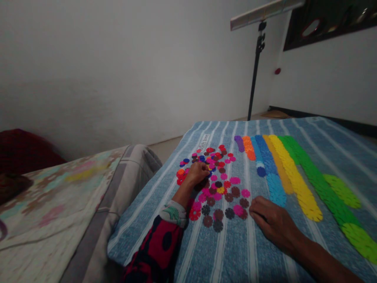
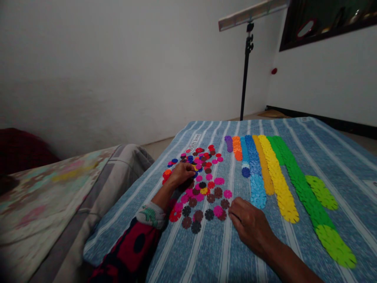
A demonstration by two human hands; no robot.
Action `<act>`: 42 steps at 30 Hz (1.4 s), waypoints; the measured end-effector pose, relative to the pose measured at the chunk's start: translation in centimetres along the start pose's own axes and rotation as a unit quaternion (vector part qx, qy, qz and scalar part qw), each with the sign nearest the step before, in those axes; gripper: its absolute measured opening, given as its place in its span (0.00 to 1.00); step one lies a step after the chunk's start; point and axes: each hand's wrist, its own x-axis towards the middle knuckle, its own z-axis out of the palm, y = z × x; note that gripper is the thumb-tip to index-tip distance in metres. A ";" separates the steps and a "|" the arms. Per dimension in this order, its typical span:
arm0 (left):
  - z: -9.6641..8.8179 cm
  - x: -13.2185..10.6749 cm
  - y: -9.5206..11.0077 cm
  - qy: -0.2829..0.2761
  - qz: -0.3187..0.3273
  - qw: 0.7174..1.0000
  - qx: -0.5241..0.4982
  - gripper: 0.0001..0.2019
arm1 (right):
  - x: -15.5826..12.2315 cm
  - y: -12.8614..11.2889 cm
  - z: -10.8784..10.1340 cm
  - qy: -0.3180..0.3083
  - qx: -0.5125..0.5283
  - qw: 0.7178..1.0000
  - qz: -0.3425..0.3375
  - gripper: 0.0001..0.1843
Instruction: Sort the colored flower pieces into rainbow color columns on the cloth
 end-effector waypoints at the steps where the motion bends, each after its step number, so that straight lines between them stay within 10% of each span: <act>1: -0.1 -0.1 0.3 -0.001 0.003 1.000 0.030 0.03 | 0.0 0.0 0.0 -0.001 -0.002 1.000 0.001 0.14; 10: -0.9 -0.5 1.6 -0.037 -0.012 0.982 0.184 0.07 | 0.3 0.1 0.4 0.029 -0.018 0.999 -0.011 0.13; 28: 0.6 0.5 0.5 0.045 0.012 0.995 -0.084 0.08 | 0.7 0.2 0.8 0.033 -0.004 0.999 0.001 0.12; 42: 8.6 2.2 10.0 -0.092 0.186 0.967 -0.147 0.03 | 1.1 -0.1 0.5 0.037 -0.010 0.999 0.019 0.10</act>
